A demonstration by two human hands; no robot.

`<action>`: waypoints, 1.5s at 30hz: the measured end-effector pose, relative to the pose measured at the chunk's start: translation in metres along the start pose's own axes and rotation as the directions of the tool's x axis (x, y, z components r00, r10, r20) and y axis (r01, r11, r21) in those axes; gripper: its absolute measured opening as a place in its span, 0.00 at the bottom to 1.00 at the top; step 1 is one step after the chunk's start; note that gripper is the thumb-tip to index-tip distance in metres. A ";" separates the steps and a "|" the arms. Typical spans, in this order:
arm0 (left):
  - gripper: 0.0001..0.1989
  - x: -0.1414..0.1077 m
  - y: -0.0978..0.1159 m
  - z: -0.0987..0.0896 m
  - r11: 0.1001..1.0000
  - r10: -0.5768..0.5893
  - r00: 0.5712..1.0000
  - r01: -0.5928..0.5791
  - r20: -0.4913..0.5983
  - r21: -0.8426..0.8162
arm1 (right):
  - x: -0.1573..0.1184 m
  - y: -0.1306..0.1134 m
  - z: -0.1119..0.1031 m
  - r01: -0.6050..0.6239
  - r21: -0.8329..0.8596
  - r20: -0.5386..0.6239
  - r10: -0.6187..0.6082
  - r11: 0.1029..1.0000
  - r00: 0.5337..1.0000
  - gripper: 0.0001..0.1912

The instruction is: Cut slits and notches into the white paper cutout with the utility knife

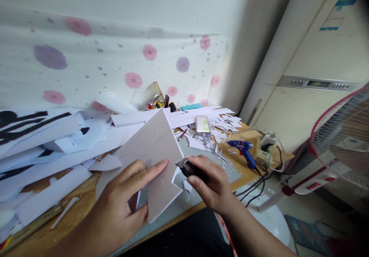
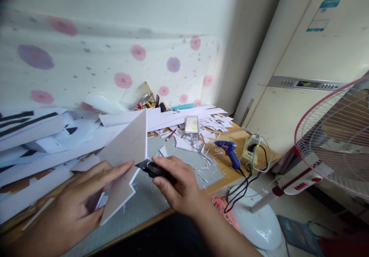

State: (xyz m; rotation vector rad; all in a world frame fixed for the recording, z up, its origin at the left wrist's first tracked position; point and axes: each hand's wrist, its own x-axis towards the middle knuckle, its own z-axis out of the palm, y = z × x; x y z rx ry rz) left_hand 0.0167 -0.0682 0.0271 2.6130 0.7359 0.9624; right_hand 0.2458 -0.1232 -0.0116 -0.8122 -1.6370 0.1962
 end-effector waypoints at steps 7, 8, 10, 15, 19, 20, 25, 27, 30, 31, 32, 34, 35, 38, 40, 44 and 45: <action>0.25 0.001 0.001 0.000 1.000 0.004 1.000 -0.004 0.007 0.014 | -0.002 0.000 0.002 -0.008 0.058 0.022 0.006 0.998 1.000 0.26; 0.26 0.001 0.001 0.000 0.999 0.017 1.000 -0.017 0.011 0.027 | -0.002 0.001 0.002 -0.008 0.061 0.027 0.006 0.998 1.000 0.27; 0.27 0.001 0.000 0.000 0.998 0.035 0.999 -0.036 0.008 0.048 | -0.004 0.002 0.002 -0.008 0.069 0.038 0.005 0.998 0.999 0.27; 0.28 0.002 0.000 0.003 0.999 0.039 0.999 -0.040 0.018 0.035 | -0.007 0.004 0.001 0.004 0.081 0.056 -0.009 0.997 0.998 0.28; 0.27 0.002 0.001 0.003 0.999 0.035 0.999 -0.036 0.033 0.028 | -0.008 0.007 -0.001 0.023 0.057 0.073 -0.028 0.998 0.997 0.28; 0.27 0.001 0.001 0.003 0.999 0.039 0.998 -0.040 0.040 0.033 | -0.008 0.008 -0.002 0.026 0.052 0.078 -0.030 0.998 0.996 0.27; 0.28 0.003 0.001 0.004 0.998 0.042 0.997 -0.044 0.061 0.046 | -0.007 0.013 -0.001 0.108 0.067 0.054 -0.111 0.992 0.992 0.22; 0.27 0.005 0.001 0.004 0.997 0.054 0.996 -0.057 0.068 0.042 | -0.007 0.011 0.001 0.104 0.058 0.026 -0.106 0.993 0.994 0.21; 0.27 0.005 0.000 0.004 0.997 0.070 0.995 -0.072 0.075 0.035 | -0.007 0.008 0.003 0.077 0.041 0.014 -0.078 0.996 0.997 0.20; 0.26 0.005 0.000 0.004 0.996 0.074 0.995 -0.076 0.071 0.037 | -0.007 0.008 0.004 0.078 0.042 0.020 -0.079 0.996 0.997 0.20; 0.26 0.005 0.000 0.004 0.996 0.076 0.995 -0.079 0.065 0.045 | -0.007 0.008 0.004 0.085 0.045 0.028 -0.086 0.995 0.996 0.20; 0.25 0.005 0.000 0.004 0.994 0.087 0.995 -0.090 0.050 0.066 | -0.007 0.009 0.003 0.108 0.056 0.043 -0.110 0.993 0.993 0.21; 0.24 0.005 0.001 0.004 0.992 0.094 0.994 -0.097 0.046 0.075 | -0.006 0.010 0.002 0.120 0.063 0.053 -0.123 0.991 0.991 0.21; 0.23 0.006 0.001 0.003 0.993 0.094 0.993 -0.099 0.068 0.072 | -0.005 0.016 -0.002 0.146 0.079 0.087 -0.153 0.986 0.984 0.21; 0.24 0.005 0.002 0.002 0.994 0.091 0.992 -0.097 0.091 0.058 | -0.003 0.019 -0.006 0.158 0.087 0.120 -0.167 0.984 0.979 0.20; 0.25 0.004 0.000 0.001 0.996 0.078 0.991 -0.083 0.108 0.044 | 0.000 0.018 -0.008 0.168 0.112 0.174 -0.185 0.980 0.967 0.19; 0.25 0.003 -0.001 0.002 0.996 0.075 0.991 -0.079 0.108 0.039 | 0.001 0.017 -0.007 0.160 0.106 0.169 -0.176 0.981 0.970 0.18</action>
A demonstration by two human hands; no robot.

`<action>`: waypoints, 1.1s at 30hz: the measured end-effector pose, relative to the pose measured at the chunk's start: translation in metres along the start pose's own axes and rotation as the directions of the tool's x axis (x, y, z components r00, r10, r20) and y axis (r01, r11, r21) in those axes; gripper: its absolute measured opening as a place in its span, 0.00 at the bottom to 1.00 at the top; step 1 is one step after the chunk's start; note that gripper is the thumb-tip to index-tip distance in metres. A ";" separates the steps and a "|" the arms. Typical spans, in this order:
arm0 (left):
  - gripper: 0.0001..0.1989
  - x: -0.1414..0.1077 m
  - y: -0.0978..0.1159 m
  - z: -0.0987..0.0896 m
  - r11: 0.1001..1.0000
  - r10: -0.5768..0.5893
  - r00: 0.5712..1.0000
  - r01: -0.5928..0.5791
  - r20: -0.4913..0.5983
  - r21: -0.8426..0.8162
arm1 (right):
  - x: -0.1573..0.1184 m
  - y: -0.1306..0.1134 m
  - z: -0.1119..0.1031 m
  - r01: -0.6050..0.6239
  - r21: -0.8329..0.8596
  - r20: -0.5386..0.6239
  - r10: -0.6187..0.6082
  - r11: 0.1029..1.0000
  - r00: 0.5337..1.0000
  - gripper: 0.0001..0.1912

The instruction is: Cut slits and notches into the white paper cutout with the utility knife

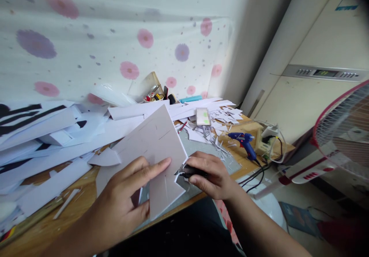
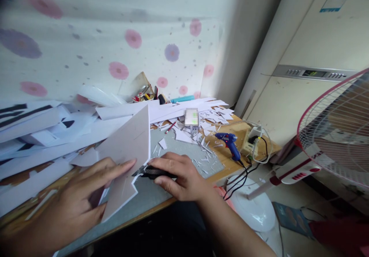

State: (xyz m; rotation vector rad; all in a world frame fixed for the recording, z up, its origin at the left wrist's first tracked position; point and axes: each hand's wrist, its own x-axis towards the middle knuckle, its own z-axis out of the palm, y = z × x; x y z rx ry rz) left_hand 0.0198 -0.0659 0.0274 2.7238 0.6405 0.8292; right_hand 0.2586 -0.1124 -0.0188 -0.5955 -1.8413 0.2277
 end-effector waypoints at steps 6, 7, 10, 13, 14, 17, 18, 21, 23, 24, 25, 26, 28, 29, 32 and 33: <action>0.24 -0.002 0.000 0.003 1.000 -0.007 0.998 0.006 -0.062 -0.024 | -0.001 -0.008 0.008 -0.057 -0.002 -0.074 0.057 0.998 0.996 0.21; 0.24 -0.003 0.000 0.003 1.000 -0.011 0.997 0.010 -0.070 -0.022 | -0.002 -0.008 0.007 -0.052 0.003 -0.057 0.052 0.999 0.997 0.21; 0.25 -0.003 0.000 0.003 1.000 0.006 0.999 -0.006 -0.053 -0.012 | -0.002 -0.006 0.001 -0.042 0.006 0.011 0.041 0.999 0.999 0.23; 0.26 -0.004 -0.002 0.002 1.000 0.018 0.999 -0.019 -0.032 -0.004 | -0.002 -0.003 -0.006 -0.038 0.007 0.072 0.038 0.999 0.997 0.24; 0.27 -0.004 -0.002 0.002 1.000 0.014 0.999 -0.014 -0.034 -0.003 | -0.001 -0.003 -0.008 -0.039 0.007 0.086 0.038 0.999 0.996 0.24; 0.28 -0.004 -0.002 0.002 1.000 -0.005 0.999 0.004 -0.037 -0.012 | 0.000 -0.001 -0.011 -0.033 -0.001 0.117 0.033 0.999 0.993 0.24; 0.28 -0.004 -0.002 0.002 1.000 -0.003 0.999 0.003 -0.034 -0.016 | 0.000 -0.001 -0.011 -0.031 -0.004 0.124 0.031 1.000 0.992 0.24; 0.28 -0.004 -0.003 0.002 1.000 0.015 1.000 -0.016 -0.023 -0.024 | 0.000 -0.004 -0.006 -0.029 -0.005 0.106 0.030 1.000 0.994 0.24; 0.28 -0.004 -0.003 0.002 1.000 0.011 0.999 -0.012 -0.030 -0.028 | 0.000 -0.009 -0.001 -0.046 -0.014 0.064 0.047 0.999 0.997 0.25; 0.27 -0.004 -0.003 0.002 1.000 0.002 0.999 -0.003 -0.037 -0.031 | -0.001 -0.011 0.002 -0.057 -0.023 0.042 0.058 0.998 0.997 0.25; 0.27 -0.004 -0.002 0.002 0.999 -0.009 0.999 0.008 -0.044 -0.035 | -0.001 -0.013 0.004 -0.066 -0.035 0.027 0.067 0.997 0.997 0.25; 0.27 -0.004 -0.002 0.002 0.999 -0.020 0.999 0.018 -0.047 -0.039 | -0.002 -0.014 0.005 -0.071 -0.047 0.020 0.072 0.996 0.997 0.25; 0.26 -0.004 0.000 0.002 0.998 -0.030 0.998 0.027 -0.051 -0.051 | -0.003 -0.015 0.005 -0.068 -0.067 0.034 0.071 0.995 0.997 0.26; 0.26 -0.004 0.000 0.002 0.998 -0.034 0.998 0.030 -0.057 -0.058 | -0.004 -0.014 0.004 -0.061 -0.074 0.057 0.065 0.995 0.996 0.26; 0.25 -0.004 0.000 0.002 0.997 -0.037 0.997 0.033 -0.068 -0.064 | -0.004 -0.011 0.001 -0.040 -0.086 0.119 0.050 0.996 0.992 0.26; 0.25 -0.004 0.000 0.001 0.998 -0.031 0.998 0.027 -0.061 -0.061 | -0.004 -0.010 0.000 -0.034 -0.085 0.129 0.045 0.996 0.991 0.26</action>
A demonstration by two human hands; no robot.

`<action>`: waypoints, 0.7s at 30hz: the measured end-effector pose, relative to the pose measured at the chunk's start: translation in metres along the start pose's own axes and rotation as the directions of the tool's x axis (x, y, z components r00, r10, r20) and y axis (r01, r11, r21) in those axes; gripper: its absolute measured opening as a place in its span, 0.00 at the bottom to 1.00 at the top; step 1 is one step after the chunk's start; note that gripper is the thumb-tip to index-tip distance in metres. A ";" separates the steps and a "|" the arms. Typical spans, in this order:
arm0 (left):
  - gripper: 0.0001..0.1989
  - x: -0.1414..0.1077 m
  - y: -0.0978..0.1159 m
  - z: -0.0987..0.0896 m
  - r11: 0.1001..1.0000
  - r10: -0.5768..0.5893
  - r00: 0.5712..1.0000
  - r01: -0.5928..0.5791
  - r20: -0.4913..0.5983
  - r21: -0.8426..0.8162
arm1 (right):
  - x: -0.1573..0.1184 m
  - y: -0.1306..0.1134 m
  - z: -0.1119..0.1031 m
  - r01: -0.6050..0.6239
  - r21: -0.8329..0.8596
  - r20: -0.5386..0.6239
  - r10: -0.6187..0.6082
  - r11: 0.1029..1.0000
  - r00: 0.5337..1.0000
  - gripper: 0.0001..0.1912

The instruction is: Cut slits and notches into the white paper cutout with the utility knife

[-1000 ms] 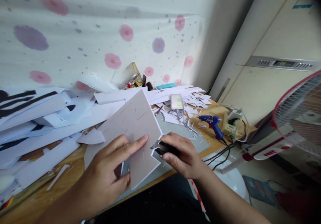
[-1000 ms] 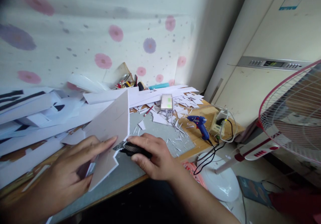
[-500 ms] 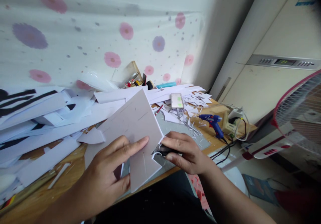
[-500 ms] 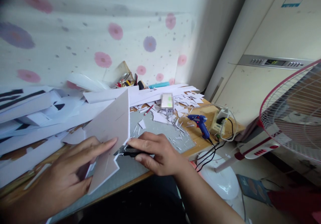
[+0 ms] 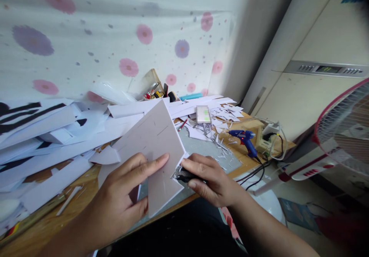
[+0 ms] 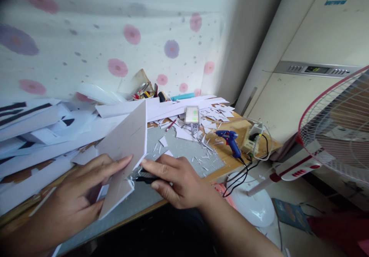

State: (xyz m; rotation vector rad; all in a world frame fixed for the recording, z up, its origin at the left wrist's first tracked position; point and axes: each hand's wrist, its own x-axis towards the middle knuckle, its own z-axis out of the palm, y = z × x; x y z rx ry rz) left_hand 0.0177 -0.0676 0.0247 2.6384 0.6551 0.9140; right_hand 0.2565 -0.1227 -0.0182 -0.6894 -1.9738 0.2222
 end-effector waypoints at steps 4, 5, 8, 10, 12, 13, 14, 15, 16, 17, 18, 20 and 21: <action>0.28 0.000 -0.002 -0.001 1.000 0.016 1.000 -0.016 0.017 0.024 | 0.003 -0.002 0.002 -0.009 0.038 -0.077 0.012 0.999 0.997 0.25; 0.27 0.000 -0.002 -0.001 0.999 0.013 1.000 -0.013 0.009 0.029 | 0.004 -0.003 0.003 -0.019 0.047 -0.109 0.024 0.999 0.994 0.25; 0.26 0.000 0.000 0.000 0.999 0.003 1.000 -0.003 -0.009 0.034 | 0.005 -0.006 0.006 -0.043 0.042 -0.161 0.050 0.998 0.986 0.25; 0.25 -0.001 0.001 0.000 0.999 -0.003 1.000 0.004 -0.015 0.032 | 0.004 -0.008 0.007 -0.047 0.013 -0.161 0.048 0.999 0.986 0.25; 0.24 -0.001 0.001 0.001 0.999 -0.013 1.000 0.013 -0.016 0.031 | 0.004 -0.009 0.008 -0.044 -0.022 -0.160 0.040 0.999 0.986 0.25; 0.24 -0.001 0.000 0.001 1.000 -0.018 1.000 0.019 -0.011 0.025 | 0.003 -0.010 0.009 -0.044 -0.042 -0.160 0.037 0.998 0.986 0.26; 0.24 -0.001 0.000 0.001 1.000 -0.022 1.000 0.022 -0.006 0.018 | 0.003 -0.011 0.010 -0.047 -0.062 -0.159 0.037 0.997 0.987 0.26; 0.24 -0.001 -0.001 0.001 1.000 -0.023 1.000 0.023 -0.003 0.012 | 0.003 -0.011 0.010 -0.049 -0.083 -0.159 0.035 0.995 0.987 0.27; 0.24 -0.001 -0.001 0.001 1.000 -0.020 1.000 0.020 -0.002 0.006 | 0.003 -0.012 0.011 -0.050 -0.101 -0.160 0.033 0.994 0.987 0.27; 0.25 -0.001 -0.002 0.002 1.000 -0.015 1.000 0.015 -0.003 0.003 | 0.004 -0.013 0.011 -0.048 -0.113 -0.160 0.030 0.992 0.987 0.27; 0.26 -0.001 -0.002 0.002 1.000 -0.008 1.000 0.008 -0.007 0.003 | 0.004 -0.013 0.011 -0.042 -0.116 -0.159 0.024 0.992 0.987 0.27; 0.26 -0.001 -0.002 0.002 1.000 0.005 1.000 -0.005 -0.015 0.009 | 0.005 -0.012 0.011 -0.023 -0.098 -0.152 0.007 0.995 0.988 0.26; 0.26 -0.001 -0.002 0.001 1.000 0.009 1.000 -0.009 -0.017 0.012 | 0.005 -0.012 0.010 -0.012 -0.085 -0.143 0.000 0.996 0.990 0.26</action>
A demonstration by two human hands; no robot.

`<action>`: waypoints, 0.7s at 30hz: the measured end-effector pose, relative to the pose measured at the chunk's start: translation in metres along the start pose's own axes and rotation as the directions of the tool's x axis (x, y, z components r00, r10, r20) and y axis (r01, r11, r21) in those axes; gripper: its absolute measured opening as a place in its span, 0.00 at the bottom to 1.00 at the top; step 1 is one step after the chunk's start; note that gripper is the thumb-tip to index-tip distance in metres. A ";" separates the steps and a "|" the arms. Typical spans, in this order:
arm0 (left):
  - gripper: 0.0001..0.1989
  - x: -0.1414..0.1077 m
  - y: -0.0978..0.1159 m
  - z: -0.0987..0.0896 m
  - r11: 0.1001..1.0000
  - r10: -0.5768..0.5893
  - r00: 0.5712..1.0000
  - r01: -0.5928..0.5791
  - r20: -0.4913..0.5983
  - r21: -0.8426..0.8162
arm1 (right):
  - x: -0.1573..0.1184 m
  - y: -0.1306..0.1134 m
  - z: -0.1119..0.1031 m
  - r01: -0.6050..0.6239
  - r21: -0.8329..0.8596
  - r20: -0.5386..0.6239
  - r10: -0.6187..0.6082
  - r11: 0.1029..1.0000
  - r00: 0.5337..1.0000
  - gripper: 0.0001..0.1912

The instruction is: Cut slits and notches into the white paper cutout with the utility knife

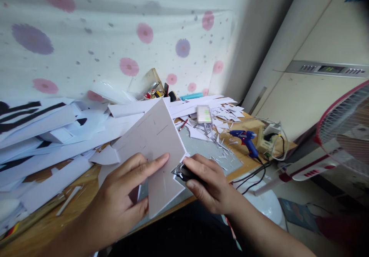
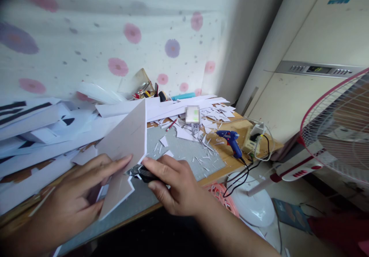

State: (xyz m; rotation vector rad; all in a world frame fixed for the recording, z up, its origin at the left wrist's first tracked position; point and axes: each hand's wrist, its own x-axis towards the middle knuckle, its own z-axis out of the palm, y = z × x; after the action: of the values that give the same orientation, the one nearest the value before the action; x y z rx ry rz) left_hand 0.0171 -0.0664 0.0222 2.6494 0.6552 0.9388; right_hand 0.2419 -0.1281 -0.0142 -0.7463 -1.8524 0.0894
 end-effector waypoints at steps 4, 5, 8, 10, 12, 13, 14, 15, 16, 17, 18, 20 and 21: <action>0.26 0.000 0.000 0.000 1.000 0.011 1.000 -0.011 -0.006 0.014 | 0.000 0.004 -0.004 0.021 0.028 0.054 -0.022 0.999 0.998 0.26; 0.27 0.000 0.001 0.000 1.000 0.015 1.000 -0.015 -0.006 0.013 | 0.000 0.006 -0.005 0.022 0.031 0.067 -0.024 0.999 0.997 0.26; 0.29 0.000 0.000 0.000 1.000 0.026 1.000 -0.026 0.002 0.006 | -0.002 0.010 -0.006 0.013 0.047 0.094 -0.018 0.999 0.995 0.26; 0.29 -0.001 0.000 0.000 1.000 0.029 1.000 -0.029 0.011 0.007 | -0.004 0.012 -0.007 0.015 0.059 0.111 -0.022 0.998 0.994 0.27; 0.29 -0.001 -0.001 0.000 1.000 0.024 1.000 -0.024 0.019 0.006 | -0.005 0.015 -0.007 0.028 0.065 0.123 -0.036 0.998 0.992 0.27; 0.29 -0.001 -0.001 0.000 1.000 0.019 1.000 -0.019 0.023 0.004 | -0.005 0.016 -0.007 0.037 0.064 0.127 -0.045 0.997 0.991 0.27; 0.29 -0.001 -0.002 0.001 1.000 0.014 1.000 -0.014 0.024 0.000 | -0.006 0.017 -0.007 0.045 0.061 0.130 -0.053 0.997 0.990 0.26; 0.29 -0.001 -0.002 0.001 1.000 0.010 1.000 -0.009 0.025 -0.005 | -0.006 0.018 -0.007 0.052 0.054 0.135 -0.059 0.997 0.989 0.26; 0.28 -0.001 -0.002 0.001 1.000 0.005 1.000 -0.004 0.024 -0.009 | -0.007 0.019 -0.007 0.056 0.047 0.140 -0.062 0.997 0.988 0.26; 0.28 -0.001 -0.001 0.002 1.000 0.000 1.000 0.000 0.023 -0.011 | -0.007 0.020 -0.007 0.060 0.040 0.144 -0.065 0.997 0.987 0.26; 0.28 -0.001 -0.001 0.002 1.000 -0.004 1.000 0.005 0.021 -0.014 | -0.008 0.021 -0.008 0.063 0.036 0.148 -0.068 0.997 0.987 0.26; 0.28 -0.001 -0.001 0.003 1.000 -0.011 1.000 0.011 0.021 -0.019 | -0.008 0.023 -0.010 0.073 0.032 0.161 -0.077 0.997 0.984 0.27; 0.29 -0.001 -0.001 0.003 1.000 -0.011 1.000 0.012 0.022 -0.021 | -0.008 0.024 -0.011 0.078 0.032 0.168 -0.082 0.996 0.982 0.27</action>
State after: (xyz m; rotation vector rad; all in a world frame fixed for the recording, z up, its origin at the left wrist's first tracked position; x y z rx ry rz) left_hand 0.0180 -0.0669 0.0187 2.6314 0.6511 0.9067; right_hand 0.2639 -0.1167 -0.0255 -0.6624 -2.0372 0.1278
